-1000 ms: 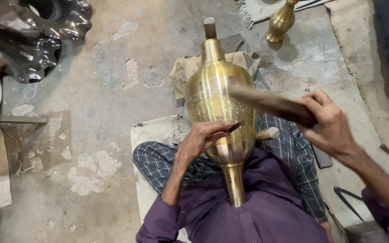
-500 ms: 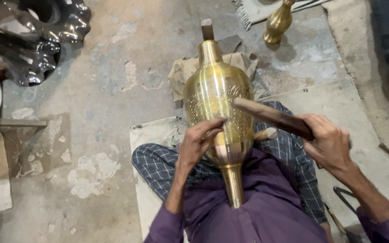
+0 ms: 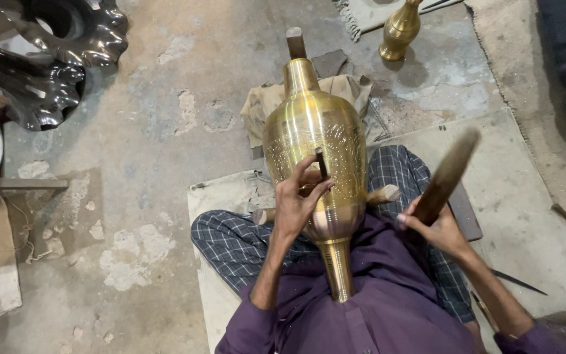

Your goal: The person sits cross-legged on the floor with a large brass vase braced between their feet and engraves a decorative pattern into its surface. They hold a small chisel against the brass with one hand and repeatedly strike it with a wooden mallet held in the other hand, repositioning the chisel across the vase body as they work.

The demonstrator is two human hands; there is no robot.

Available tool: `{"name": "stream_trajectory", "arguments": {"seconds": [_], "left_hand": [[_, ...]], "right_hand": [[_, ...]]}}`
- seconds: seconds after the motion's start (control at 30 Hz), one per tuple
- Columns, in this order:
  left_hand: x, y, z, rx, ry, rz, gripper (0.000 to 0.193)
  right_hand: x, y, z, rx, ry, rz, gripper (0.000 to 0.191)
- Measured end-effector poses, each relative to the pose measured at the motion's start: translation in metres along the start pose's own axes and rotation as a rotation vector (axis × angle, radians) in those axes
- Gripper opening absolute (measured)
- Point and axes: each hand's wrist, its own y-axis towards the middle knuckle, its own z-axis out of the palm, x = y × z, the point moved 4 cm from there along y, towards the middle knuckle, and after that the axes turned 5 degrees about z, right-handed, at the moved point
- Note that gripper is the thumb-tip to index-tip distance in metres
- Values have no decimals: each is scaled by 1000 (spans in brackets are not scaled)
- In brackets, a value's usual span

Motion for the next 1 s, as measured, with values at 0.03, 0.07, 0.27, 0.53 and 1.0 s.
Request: {"name": "stream_trajectory", "arguments": {"seconds": [0.03, 0.07, 0.27, 0.53, 1.0], "left_hand": [[0, 1, 2, 11, 6, 10, 54], [1, 1, 3, 23, 11, 18, 53], [-1, 10, 4, 125, 35, 44, 45], [-13, 9, 2, 164, 96, 118, 55], [-14, 4, 6, 70, 116, 108, 48]], "right_hand": [[-4, 1, -5, -8, -51, 89, 25], [-7, 1, -12, -16, -100, 180, 28], [18, 12, -44, -85, -245, -163, 65], [42, 34, -58, -76, -619, -266, 70], [62, 52, -52, -15, -1528, -357, 55]]}}
